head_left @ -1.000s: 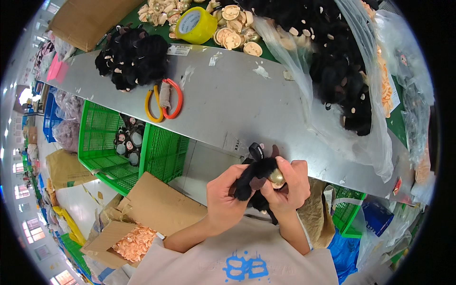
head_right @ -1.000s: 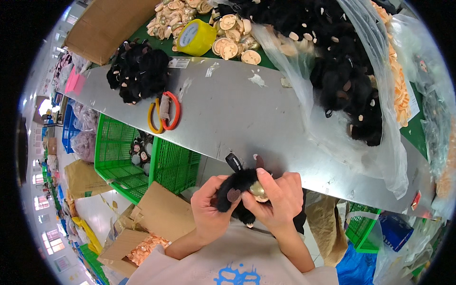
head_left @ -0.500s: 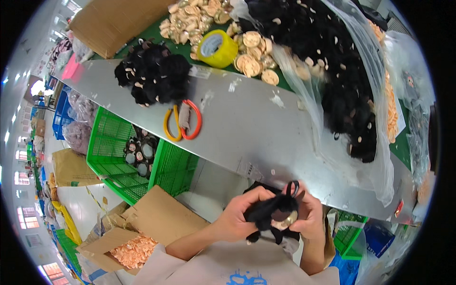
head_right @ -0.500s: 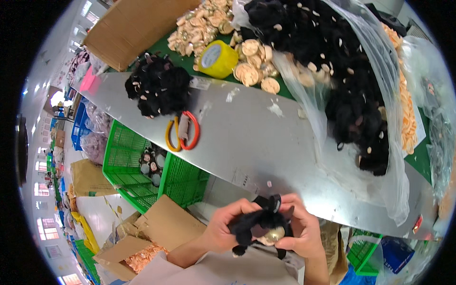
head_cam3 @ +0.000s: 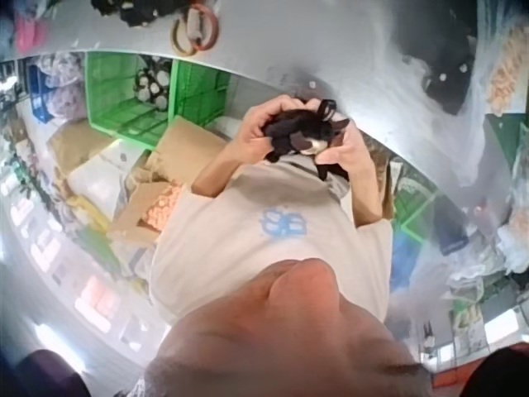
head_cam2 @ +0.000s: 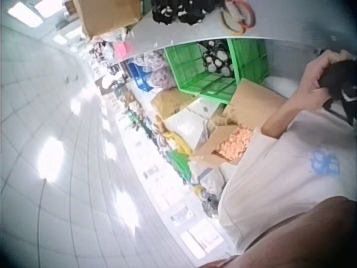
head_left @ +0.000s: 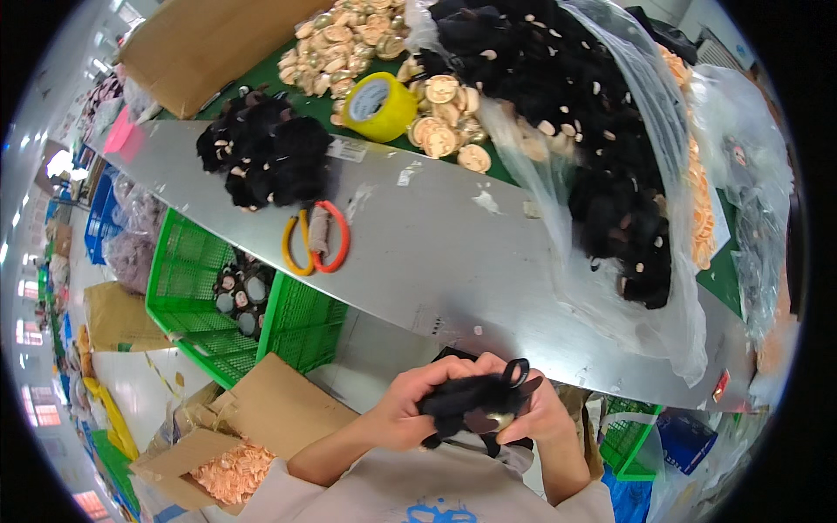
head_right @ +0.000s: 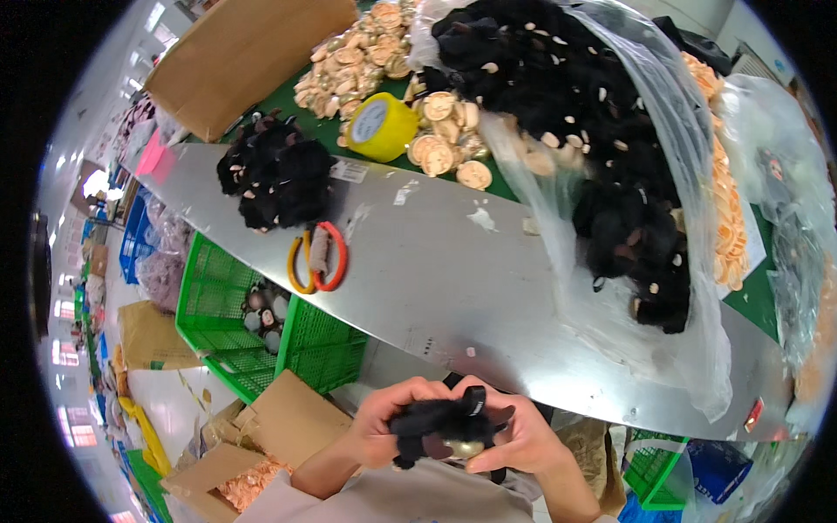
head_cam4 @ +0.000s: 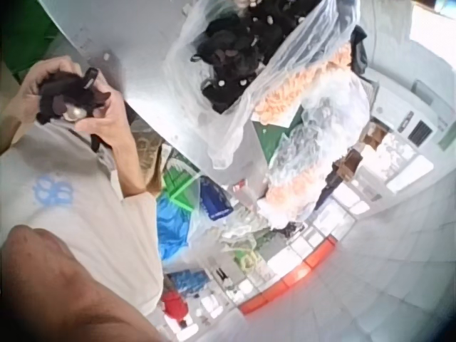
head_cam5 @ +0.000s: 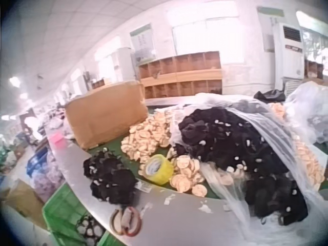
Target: The person assembles small black plush toys by inserting round wooden discs into the body openings and pressing them to secure. The person handles each toy one at a time, picks up discs from the table, and places the finished toys back on the work surface.
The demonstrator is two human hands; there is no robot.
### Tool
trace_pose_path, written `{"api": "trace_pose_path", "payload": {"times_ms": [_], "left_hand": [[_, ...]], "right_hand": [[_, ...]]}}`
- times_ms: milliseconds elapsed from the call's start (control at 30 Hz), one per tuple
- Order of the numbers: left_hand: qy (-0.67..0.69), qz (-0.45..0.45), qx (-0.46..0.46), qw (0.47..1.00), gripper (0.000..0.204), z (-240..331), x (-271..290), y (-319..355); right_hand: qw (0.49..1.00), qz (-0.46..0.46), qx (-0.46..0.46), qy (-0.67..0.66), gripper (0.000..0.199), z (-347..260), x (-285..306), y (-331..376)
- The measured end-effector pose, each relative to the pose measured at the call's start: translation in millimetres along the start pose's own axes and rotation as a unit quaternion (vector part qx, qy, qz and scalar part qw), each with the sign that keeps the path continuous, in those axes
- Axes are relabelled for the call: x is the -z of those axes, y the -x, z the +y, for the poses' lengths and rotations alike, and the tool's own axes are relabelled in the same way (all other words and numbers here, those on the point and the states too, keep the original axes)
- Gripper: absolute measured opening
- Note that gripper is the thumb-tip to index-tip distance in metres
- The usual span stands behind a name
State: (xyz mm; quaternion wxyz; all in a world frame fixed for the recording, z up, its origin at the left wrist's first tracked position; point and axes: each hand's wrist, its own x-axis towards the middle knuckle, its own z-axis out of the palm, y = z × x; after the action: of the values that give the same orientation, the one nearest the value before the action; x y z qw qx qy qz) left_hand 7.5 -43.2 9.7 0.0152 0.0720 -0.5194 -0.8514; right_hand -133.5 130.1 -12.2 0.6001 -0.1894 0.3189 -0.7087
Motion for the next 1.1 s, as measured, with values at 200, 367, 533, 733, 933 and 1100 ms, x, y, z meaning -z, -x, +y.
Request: {"api": "trace_pose_path", "payload": {"times_ms": [200,367,533,733,933,1100], "left_hand": [[-0.052,-0.018,-0.134,0.989,0.024,2.9,-1.1,-18.9],[-0.054,-0.037,-0.120,0.991,0.028,6.1,-15.9,-18.5],[-0.059,-0.055,-0.150,0.985,0.025,-4.3,-14.7,-20.8],[-0.129,0.014,-0.175,0.976,0.023,-0.2,-21.5,-18.6],[-0.251,0.180,-0.259,0.915,0.027,-8.2,-32.4,-16.9],[-0.237,0.239,-0.218,0.916,0.033,-21.5,-28.8,-8.5]], "right_hand": [[0.884,0.120,0.217,0.396,0.036,0.6,-33.0,8.9],[0.786,0.144,0.372,0.473,0.036,18.9,-31.6,9.7],[0.732,0.153,0.423,0.511,0.045,6.5,-40.8,9.0],[0.645,0.224,0.456,0.571,0.046,16.2,-35.8,13.2],[0.616,0.325,0.460,0.551,0.039,16.0,-55.4,-8.2],[0.629,0.290,0.446,0.567,0.036,18.6,-59.5,-9.8]]}}
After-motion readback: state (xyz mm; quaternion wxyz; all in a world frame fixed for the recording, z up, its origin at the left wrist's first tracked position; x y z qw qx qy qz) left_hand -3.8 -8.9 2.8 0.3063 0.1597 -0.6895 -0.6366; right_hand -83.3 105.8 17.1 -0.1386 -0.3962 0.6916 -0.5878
